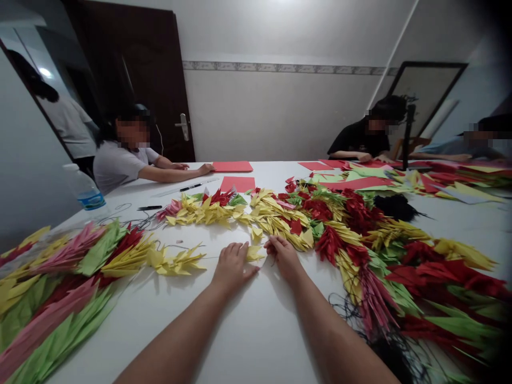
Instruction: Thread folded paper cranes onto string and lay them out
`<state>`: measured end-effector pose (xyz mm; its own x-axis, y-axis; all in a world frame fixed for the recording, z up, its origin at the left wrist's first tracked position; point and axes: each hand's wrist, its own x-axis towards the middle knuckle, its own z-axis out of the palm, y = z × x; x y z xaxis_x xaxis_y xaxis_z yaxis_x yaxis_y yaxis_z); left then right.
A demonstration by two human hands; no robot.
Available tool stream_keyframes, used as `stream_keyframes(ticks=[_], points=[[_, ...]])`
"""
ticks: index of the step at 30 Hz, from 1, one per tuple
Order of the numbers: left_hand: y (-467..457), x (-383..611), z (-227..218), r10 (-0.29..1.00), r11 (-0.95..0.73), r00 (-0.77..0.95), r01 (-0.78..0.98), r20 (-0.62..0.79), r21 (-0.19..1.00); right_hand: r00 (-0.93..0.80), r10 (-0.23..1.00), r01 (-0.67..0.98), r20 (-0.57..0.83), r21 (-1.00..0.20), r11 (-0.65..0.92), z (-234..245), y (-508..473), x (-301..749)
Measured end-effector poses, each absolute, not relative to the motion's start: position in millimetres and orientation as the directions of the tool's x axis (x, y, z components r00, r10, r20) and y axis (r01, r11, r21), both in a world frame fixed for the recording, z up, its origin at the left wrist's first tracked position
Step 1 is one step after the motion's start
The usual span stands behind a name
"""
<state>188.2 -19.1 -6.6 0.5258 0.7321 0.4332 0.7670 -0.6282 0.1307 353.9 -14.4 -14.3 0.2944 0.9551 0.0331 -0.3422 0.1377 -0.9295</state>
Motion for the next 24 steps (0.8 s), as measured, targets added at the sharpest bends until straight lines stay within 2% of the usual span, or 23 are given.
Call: stream_keyframes(ticks=[7,17,22,24], points=[[-16.0,185.3,-8.8,0.732,-0.63,0.529,0.765,0.43,0.133,0.296,0.955,-0.342,0.032,-0.93,0.137,-14.7,-12.6,354.6],[-21.7,152.0,2.2,0.721,-0.612,0.525,0.789,0.452,0.06,0.303,0.952,-0.334,0.035,-0.932,0.141,-13.4,-13.6,352.9],[-32.0,161.7,3.5,0.704,-0.62,0.474,0.774,0.529,0.131,0.288,0.956,-0.311,0.054,-0.939,0.147,-14.7,-14.1,352.9],[-37.3,175.3,2.8,0.68,-0.659,0.512,0.741,0.526,0.13,0.284,0.957,-0.311,0.062,-0.938,0.153,-14.8,-14.6,353.2]])
